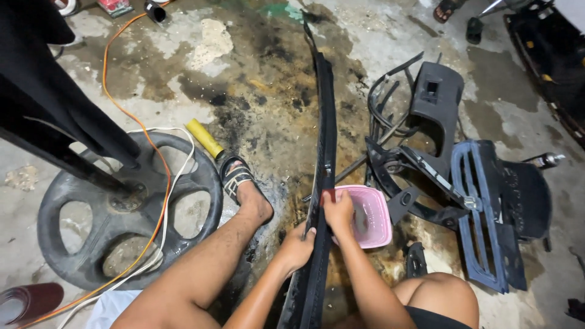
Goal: The person sits on the floor and sands a long black plastic car part using a sanding block. They repeatedly rub the sanding block along the surface of the part, occasionally dipping it into a pink container of water.
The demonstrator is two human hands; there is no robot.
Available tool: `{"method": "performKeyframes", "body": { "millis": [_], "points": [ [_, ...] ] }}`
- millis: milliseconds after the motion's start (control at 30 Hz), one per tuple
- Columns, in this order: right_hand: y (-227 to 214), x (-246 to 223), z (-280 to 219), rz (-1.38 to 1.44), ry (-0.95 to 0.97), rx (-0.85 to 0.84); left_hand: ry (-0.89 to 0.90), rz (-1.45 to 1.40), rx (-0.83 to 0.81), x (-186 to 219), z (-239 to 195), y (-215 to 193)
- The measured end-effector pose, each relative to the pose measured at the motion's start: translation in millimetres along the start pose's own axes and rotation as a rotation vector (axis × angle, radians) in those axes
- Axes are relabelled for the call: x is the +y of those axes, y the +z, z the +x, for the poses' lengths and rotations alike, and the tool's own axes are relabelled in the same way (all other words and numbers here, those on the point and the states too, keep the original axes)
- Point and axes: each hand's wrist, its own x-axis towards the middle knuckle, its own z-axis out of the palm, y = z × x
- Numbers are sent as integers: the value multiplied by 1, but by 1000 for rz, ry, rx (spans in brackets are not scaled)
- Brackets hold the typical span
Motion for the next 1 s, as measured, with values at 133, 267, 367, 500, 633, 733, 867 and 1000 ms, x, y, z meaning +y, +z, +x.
{"method": "performKeyframes", "body": {
  "millis": [133,267,367,500,633,733,867,1000],
  "points": [
    [60,29,77,-66,-65,84,-45,53,16,-9,7,-1],
    [53,25,67,-69,19,77,-3,143,15,17,-19,0],
    [17,24,3,-64,-8,46,-7,135,-8,31,-28,3],
    [-22,32,-92,49,-41,15,-1,124,-17,32,-25,7],
    [-6,36,-64,63,-155,84,15,137,-8,30,-23,3],
    [30,41,-4,6,-139,134,-42,146,-14,38,-34,-2],
    [68,39,71,-35,-192,206,-43,147,-7,27,-24,-5],
    [65,36,81,-30,-189,206,-53,170,-25,45,-37,-8]
  ]
}}
